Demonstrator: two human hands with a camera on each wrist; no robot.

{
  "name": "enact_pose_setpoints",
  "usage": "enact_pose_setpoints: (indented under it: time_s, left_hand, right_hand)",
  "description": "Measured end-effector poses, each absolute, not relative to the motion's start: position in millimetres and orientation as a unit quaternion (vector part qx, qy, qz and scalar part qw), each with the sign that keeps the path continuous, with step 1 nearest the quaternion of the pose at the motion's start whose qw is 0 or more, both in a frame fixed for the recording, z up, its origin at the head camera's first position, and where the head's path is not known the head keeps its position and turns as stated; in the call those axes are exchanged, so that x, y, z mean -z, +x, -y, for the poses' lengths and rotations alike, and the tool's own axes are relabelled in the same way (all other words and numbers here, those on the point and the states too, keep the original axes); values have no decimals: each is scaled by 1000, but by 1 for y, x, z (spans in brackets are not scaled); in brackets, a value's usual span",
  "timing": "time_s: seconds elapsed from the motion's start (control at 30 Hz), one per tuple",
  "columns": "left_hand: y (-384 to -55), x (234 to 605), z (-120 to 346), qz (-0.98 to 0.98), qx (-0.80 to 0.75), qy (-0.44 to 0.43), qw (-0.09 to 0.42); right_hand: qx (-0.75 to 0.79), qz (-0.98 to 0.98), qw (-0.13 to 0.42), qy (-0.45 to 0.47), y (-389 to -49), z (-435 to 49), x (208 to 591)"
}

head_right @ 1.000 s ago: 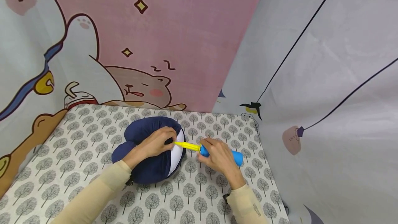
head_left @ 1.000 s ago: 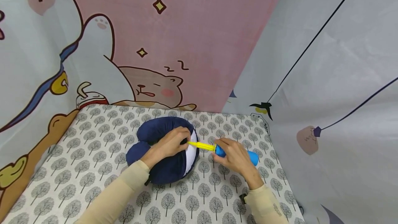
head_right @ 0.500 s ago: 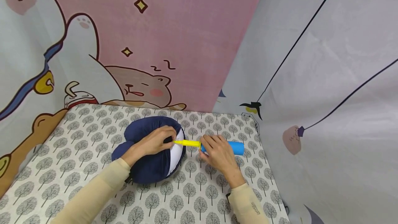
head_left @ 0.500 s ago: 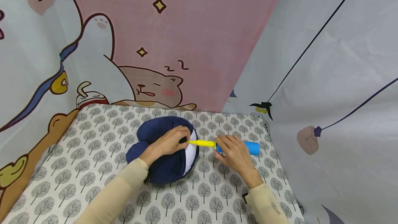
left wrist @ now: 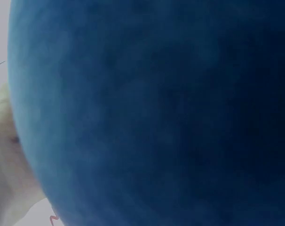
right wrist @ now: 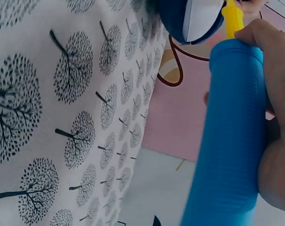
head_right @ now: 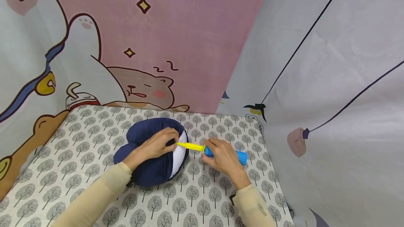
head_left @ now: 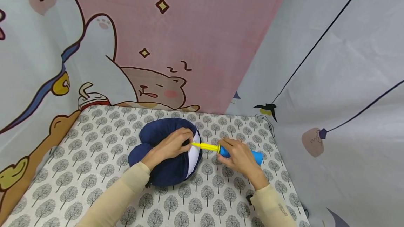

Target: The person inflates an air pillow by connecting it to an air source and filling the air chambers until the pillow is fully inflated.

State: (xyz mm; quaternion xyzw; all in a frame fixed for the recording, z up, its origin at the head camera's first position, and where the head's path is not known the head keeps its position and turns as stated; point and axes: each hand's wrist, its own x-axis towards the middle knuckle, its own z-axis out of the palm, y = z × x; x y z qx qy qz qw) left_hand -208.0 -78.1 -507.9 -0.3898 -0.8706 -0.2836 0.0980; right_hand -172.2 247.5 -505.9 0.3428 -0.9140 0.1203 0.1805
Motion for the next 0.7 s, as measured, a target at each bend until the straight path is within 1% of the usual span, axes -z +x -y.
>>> enact_pose_setpoints:
  time_s: [0.17,0.23,0.3,0.4,0.63,0.7]
  left_hand:
    - [-208,509,79,869,294,-384,102]
    - [-208,510,81,869,307,-375,101]
    - [-208,509,83,867,327,-363,99]
    - [-209,509,86,863,354,-348,96]
    - [-208,513,87,856,383,-332,97]
    - [-208,514,87,854,391,-328,101]
  right_hand:
    - [-242,922,50,298,-174,-250,508]
    - [-281,919,13,276,-176,-254,512]
    - [-304,919,-3,252,-178,-261,518]
    - [-308,926,5,219,-181,-275,526]
    - [-243,956,74,150,-191,-309,543]
    - [-230,961,83,129,-193,-318,548]
